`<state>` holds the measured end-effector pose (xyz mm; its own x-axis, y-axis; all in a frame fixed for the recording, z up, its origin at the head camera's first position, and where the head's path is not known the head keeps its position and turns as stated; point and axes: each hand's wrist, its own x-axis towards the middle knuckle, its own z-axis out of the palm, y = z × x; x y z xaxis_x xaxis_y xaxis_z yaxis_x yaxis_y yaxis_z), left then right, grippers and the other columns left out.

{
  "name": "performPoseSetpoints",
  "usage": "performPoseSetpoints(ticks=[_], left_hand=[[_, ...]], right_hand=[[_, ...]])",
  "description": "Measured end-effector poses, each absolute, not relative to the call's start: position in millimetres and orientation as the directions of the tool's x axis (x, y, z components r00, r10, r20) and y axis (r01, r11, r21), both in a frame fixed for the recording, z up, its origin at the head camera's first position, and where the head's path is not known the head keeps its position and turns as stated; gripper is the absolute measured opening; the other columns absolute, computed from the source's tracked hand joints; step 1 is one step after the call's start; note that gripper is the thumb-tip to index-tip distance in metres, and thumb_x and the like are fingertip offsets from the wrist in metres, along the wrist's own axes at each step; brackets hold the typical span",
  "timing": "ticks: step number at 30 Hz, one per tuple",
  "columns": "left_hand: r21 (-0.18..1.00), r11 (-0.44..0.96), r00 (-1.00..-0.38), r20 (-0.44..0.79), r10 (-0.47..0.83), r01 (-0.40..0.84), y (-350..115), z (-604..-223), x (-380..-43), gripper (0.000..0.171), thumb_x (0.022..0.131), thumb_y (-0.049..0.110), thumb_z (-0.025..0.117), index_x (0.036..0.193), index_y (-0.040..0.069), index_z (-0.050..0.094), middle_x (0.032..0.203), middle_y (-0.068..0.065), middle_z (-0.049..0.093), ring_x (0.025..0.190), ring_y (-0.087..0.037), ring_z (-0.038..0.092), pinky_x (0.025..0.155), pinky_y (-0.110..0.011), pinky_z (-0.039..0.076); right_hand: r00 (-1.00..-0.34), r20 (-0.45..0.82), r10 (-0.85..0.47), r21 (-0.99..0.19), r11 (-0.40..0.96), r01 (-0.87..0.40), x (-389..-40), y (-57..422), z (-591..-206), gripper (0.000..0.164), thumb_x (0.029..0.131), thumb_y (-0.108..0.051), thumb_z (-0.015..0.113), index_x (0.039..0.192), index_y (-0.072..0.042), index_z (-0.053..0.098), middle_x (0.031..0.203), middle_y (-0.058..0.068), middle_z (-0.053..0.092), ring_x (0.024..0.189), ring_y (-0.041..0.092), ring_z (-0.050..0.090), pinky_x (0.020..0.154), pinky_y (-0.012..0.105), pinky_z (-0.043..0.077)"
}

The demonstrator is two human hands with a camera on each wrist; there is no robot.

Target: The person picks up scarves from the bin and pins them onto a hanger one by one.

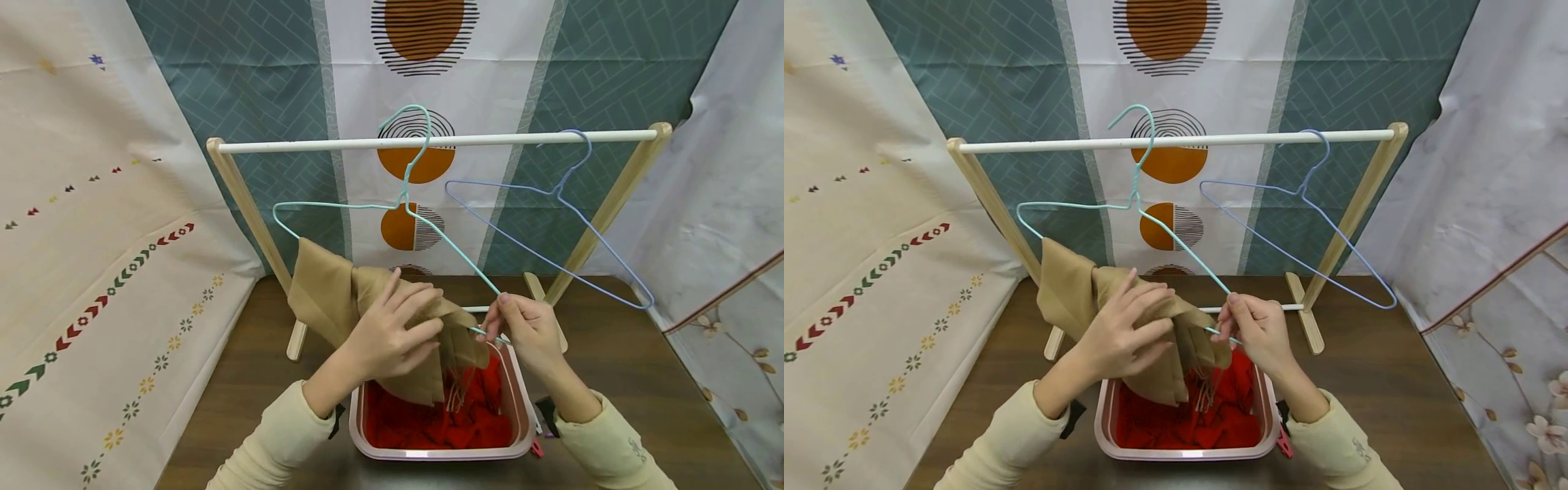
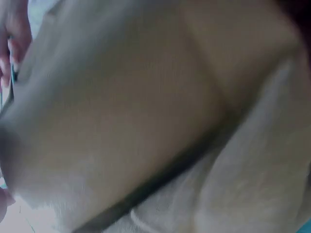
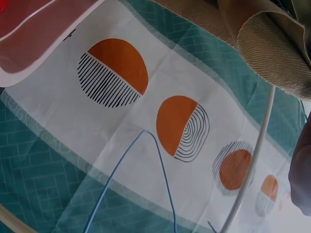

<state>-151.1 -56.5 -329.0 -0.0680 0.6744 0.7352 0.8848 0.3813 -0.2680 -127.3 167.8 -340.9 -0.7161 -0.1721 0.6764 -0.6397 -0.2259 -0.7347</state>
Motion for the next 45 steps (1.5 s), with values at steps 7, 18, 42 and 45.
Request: performPoseSetpoints(ticks=[7,18,42,45], left_hand=[[-0.360,0.517,-0.114,0.727,0.678,0.776,-50.3,-344.9,-146.8,0.017,0.082,0.026,0.059,0.091,0.012,0.065,0.118,-0.016,0.054,0.110,-0.031,0.049,0.096,-0.062,0.027],[-0.242,0.567,-0.163,0.805,0.570,0.788,-42.8,-338.8,-149.3,0.007,0.078,0.011,0.067,0.071,0.010,0.068,0.086,-0.007,0.062,0.083,-0.021,0.060,0.086,-0.052,0.043],[0.212,0.424,-0.438,0.705,0.558,0.880,-47.7,-300.2,-164.1,0.011,0.086,0.011,0.061,0.086,0.005,0.071,0.094,-0.008,0.062,0.088,-0.020,0.057,0.081,-0.027,0.045],[0.210,0.405,-0.424,0.707,0.566,0.890,-53.1,-302.5,-160.8,0.018,0.090,0.016,0.056,0.093,0.005,0.070,0.098,-0.010,0.063,0.092,-0.021,0.057,0.084,-0.030,0.044]], right_hand=[[-0.718,0.672,-0.180,-0.740,-0.186,-0.646,-127.3,166.6,-341.6,0.033,0.095,0.005,0.034,0.069,0.013,0.053,0.053,0.007,0.057,0.052,0.014,0.062,0.048,0.022,0.050],[-0.673,0.708,-0.214,-0.702,-0.112,-0.703,-127.9,164.1,-341.2,0.034,0.095,0.006,0.034,0.068,0.008,0.055,0.051,0.009,0.056,0.048,0.015,0.061,0.034,0.023,0.041],[-0.656,0.725,-0.211,-0.678,-0.051,-0.733,-124.9,158.6,-347.9,0.033,0.089,0.016,0.036,0.065,0.005,0.055,0.050,0.008,0.053,0.040,0.011,0.048,0.033,0.021,0.033],[-0.658,0.723,-0.210,-0.683,-0.077,-0.726,-125.4,159.8,-349.1,0.033,0.089,0.017,0.035,0.065,0.006,0.055,0.051,0.008,0.053,0.042,0.011,0.050,0.032,0.022,0.033]])
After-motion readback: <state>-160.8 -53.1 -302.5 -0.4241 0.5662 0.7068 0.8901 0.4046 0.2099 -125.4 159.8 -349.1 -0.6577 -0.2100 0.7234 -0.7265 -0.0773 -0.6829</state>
